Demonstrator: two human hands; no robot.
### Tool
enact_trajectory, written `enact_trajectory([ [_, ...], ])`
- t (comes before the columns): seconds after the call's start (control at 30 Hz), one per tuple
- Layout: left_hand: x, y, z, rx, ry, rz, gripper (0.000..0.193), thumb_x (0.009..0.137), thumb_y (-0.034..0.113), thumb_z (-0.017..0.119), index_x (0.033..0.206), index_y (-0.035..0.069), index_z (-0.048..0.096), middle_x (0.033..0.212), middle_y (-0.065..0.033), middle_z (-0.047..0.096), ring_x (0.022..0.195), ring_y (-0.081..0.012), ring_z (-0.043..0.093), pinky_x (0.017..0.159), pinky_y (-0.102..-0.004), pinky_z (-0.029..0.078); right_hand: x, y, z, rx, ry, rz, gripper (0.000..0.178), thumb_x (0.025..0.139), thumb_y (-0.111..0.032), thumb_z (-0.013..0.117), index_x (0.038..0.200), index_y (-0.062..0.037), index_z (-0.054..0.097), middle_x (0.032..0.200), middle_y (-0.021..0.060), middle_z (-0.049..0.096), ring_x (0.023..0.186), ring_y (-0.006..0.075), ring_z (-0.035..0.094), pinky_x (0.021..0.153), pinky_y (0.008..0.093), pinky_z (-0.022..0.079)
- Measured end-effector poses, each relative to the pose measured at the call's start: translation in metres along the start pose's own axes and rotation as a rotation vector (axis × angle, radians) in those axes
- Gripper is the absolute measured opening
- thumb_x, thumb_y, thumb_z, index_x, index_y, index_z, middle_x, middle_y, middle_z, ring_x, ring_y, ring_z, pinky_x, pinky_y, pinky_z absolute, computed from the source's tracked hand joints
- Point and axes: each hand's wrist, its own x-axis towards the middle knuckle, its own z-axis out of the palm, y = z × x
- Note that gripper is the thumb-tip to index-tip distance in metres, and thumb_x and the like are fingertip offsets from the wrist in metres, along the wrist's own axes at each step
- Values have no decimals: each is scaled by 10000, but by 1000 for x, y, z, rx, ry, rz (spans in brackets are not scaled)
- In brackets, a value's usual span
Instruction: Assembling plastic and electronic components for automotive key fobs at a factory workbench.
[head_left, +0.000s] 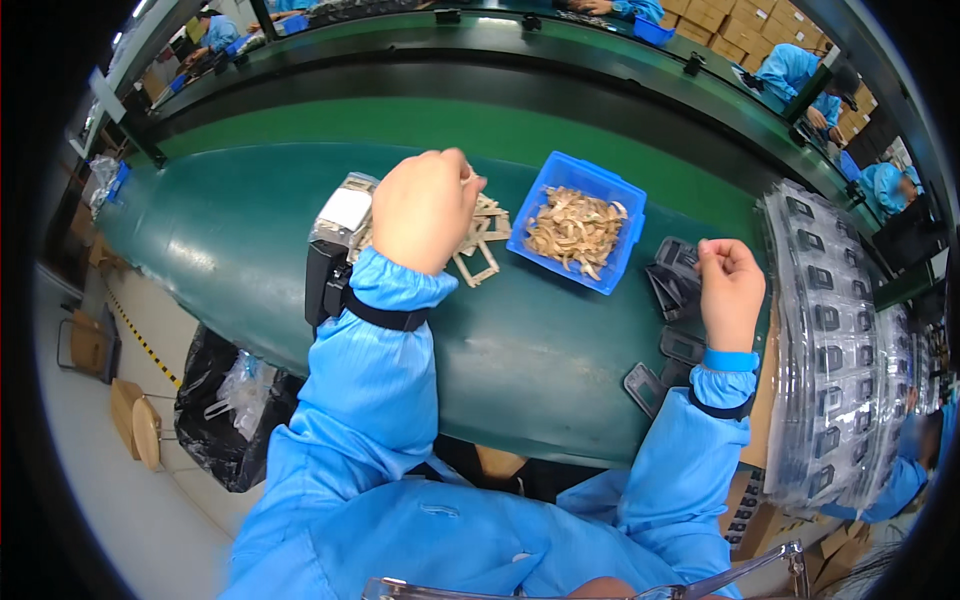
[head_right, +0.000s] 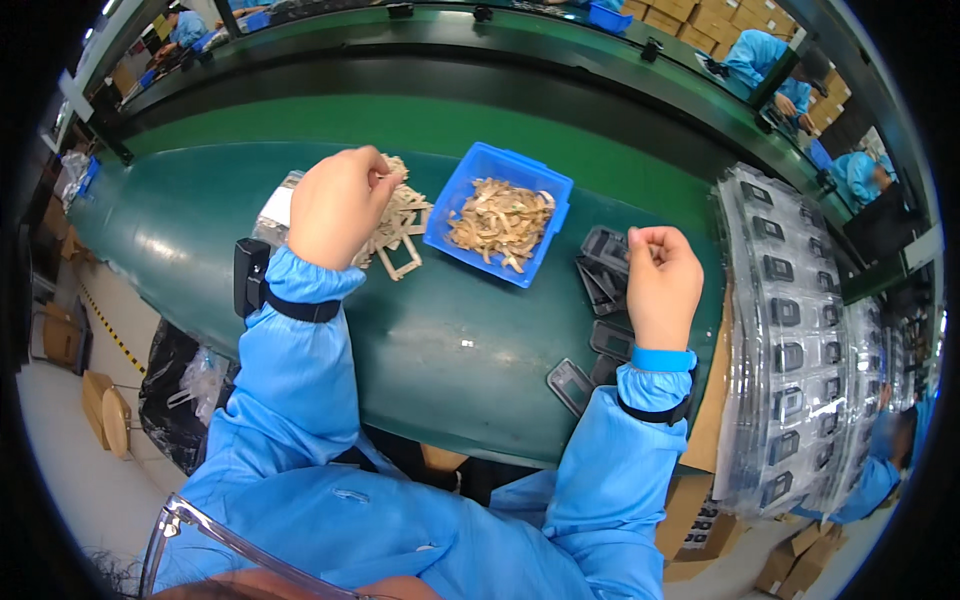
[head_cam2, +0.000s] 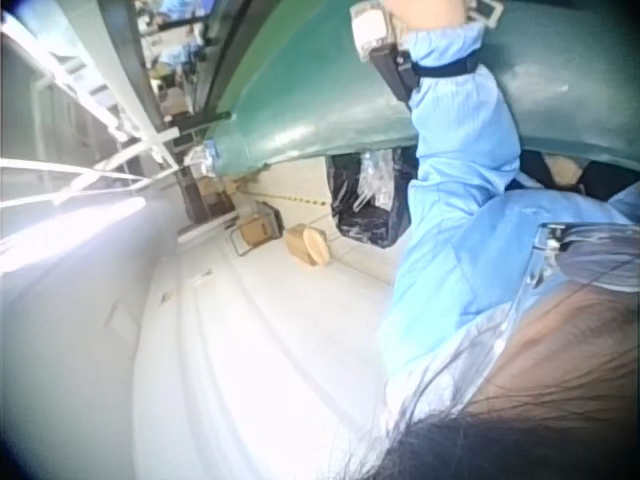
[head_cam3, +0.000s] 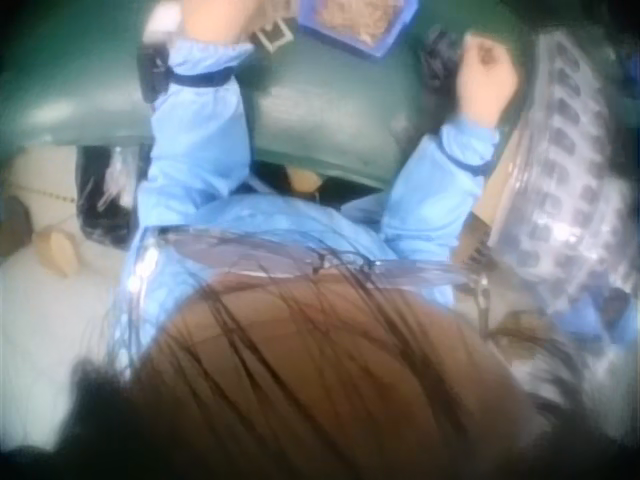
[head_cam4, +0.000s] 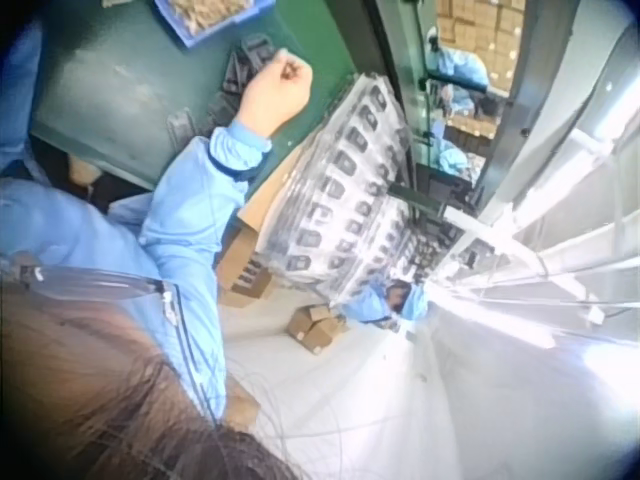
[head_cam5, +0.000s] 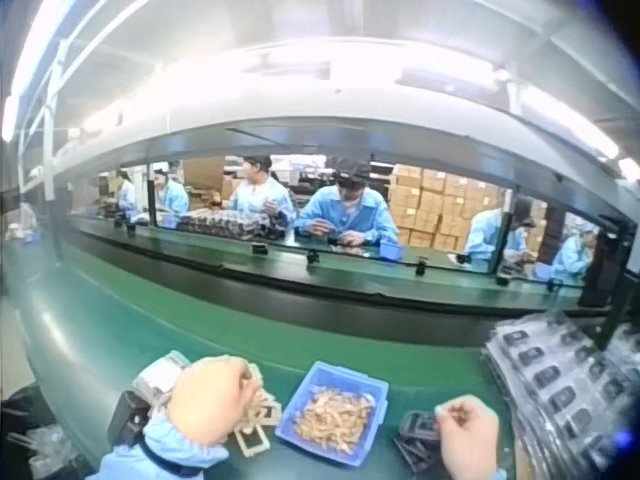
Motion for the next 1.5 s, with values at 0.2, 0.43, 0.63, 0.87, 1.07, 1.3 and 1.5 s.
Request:
enact_trajectory([
  [0.2,0,-21,0,33,-491,-87,244,702,282,837,798,80,740,754,-133,709,780,-330,697,718,-431,541,-10,-18,-3,-607,12,-5,91,845,-139,725,861,-54,696,854,135,717,831,348,663,750,440,517],
  [0.43,-7,-13,11,121,-537,-70,137,736,218,792,828,125,750,824,-130,725,835,-336,708,766,-453,555,-8,-4,3,-674,13,-117,206,793,-68,744,995,-56,703,1043,133,699,1035,358,587,913,439,471],
  [0.63,0,-6,-10,-137,-632,-35,137,785,159,769,869,71,705,791,-104,715,771,-262,708,730,-378,560,-14,-24,11,-154,71,-400,137,837,-33,728,963,-21,675,1097,123,684,1066,300,617,972,413,473],
  [0.87,4,11,-26,-1049,-796,78,113,869,37,769,924,22,671,860,-9,714,820,-65,667,755,-234,536,-44,-49,27,555,-472,-165,161,931,15,662,1089,41,678,1033,103,691,926,155,687,821,267,550],
  [1.07,-24,62,1,-900,-353,313,172,813,102,799,945,18,728,884,-68,722,800,-186,701,706,-286,562,-58,-51,39,547,-590,-80,143,935,-2,677,1067,49,696,953,84,732,826,128,702,734,249,571],
  [1.3,-30,77,11,-494,194,612,158,762,102,776,907,78,720,868,-52,706,787,-216,692,661,-328,564,-56,-57,34,480,-477,-27,135,967,-30,627,996,51,731,823,62,726,713,94,666,634,236,534],
  [1.5,-39,80,17,-442,70,623,131,785,139,750,874,64,690,803,-48,688,707,-236,681,594,-350,552,-63,-65,35,140,-316,-318,69,860,3,670,887,50,712,651,127,629,554,157,592,519,303,438],
])
